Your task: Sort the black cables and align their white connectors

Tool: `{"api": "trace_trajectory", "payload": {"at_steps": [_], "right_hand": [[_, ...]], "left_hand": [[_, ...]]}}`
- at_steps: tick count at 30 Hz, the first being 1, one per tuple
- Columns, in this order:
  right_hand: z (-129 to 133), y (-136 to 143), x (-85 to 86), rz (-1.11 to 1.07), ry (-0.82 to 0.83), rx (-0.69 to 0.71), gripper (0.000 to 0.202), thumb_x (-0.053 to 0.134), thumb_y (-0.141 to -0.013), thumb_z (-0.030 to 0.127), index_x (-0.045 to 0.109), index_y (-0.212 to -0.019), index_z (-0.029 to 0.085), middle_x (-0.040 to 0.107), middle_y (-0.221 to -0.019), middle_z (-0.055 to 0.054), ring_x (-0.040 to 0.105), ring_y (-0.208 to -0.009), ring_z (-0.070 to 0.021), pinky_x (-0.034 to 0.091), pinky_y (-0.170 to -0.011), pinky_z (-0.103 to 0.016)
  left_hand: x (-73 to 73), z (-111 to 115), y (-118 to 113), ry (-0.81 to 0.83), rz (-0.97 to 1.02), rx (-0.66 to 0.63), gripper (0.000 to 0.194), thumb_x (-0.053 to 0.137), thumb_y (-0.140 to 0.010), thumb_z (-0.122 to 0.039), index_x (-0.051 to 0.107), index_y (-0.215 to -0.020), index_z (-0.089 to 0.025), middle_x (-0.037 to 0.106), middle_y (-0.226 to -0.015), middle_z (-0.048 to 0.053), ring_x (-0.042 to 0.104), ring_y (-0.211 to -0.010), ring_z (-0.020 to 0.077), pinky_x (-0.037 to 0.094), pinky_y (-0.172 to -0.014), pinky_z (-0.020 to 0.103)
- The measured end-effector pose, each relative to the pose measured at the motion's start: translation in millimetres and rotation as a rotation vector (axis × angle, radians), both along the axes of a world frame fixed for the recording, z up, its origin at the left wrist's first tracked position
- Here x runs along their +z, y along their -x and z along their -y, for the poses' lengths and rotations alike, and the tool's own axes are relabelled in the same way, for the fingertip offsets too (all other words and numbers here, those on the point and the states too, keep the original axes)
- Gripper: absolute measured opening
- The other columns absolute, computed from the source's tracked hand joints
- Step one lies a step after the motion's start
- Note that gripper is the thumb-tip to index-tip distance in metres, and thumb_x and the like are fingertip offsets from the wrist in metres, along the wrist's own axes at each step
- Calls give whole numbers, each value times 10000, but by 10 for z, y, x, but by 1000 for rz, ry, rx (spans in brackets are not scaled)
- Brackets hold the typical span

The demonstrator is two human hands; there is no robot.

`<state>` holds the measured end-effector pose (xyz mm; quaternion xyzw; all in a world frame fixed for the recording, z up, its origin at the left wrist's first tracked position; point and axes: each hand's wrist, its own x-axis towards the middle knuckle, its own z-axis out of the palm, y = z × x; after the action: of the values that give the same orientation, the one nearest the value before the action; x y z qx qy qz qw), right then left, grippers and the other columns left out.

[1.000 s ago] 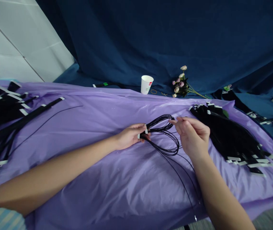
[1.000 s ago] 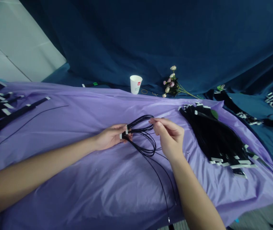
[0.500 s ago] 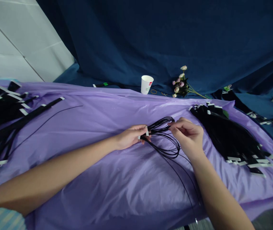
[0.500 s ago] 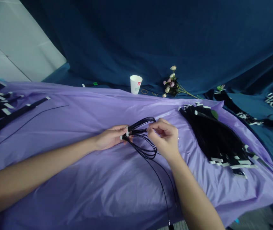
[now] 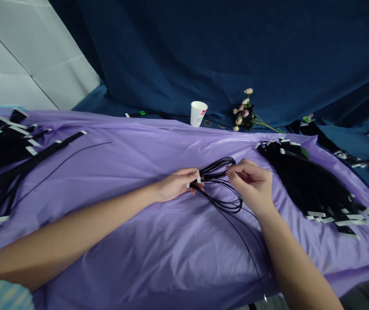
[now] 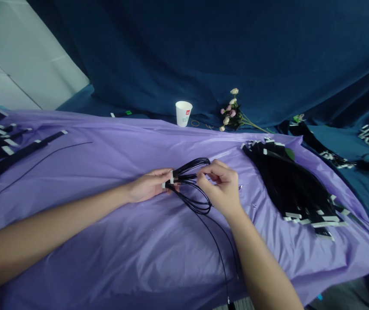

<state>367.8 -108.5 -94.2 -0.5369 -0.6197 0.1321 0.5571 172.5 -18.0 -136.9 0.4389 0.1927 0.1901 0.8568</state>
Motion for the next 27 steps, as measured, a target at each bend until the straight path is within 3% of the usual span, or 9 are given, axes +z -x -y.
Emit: {"api": "trace_trajectory", "payload": {"at_steps": [5, 13, 27], "right_hand": [[0, -14, 14, 135, 7, -19, 115, 640, -750, 77, 681, -678, 158, 400, -566, 47, 377, -545, -76, 315, -541, -245], [-14, 17, 1, 190, 90, 60, 44, 698, -803, 180, 736, -806, 157, 595, -660, 1, 484, -580, -90, 410, -578, -251], [-30, 89, -21, 251, 88, 99, 90, 670, -820, 129, 742, -784, 167, 631, -653, 0, 523, -580, -93, 423, -578, -238]], "left_hand": [[22, 11, -3, 9, -10, 10, 308, 727, -779, -395, 570, -823, -134, 626, -834, 57, 600, -812, 164, 403, -654, 258], [20, 17, -24, 24, -18, 34, 369, 783, -713, -425, 567, -818, -144, 602, -832, 37, 590, -840, 171, 390, -648, 259], [5, 4, -10, 19, 4, 15, 327, 732, -775, -410, 547, -819, -144, 582, -818, 31, 561, -795, 149, 375, -647, 260]]}}
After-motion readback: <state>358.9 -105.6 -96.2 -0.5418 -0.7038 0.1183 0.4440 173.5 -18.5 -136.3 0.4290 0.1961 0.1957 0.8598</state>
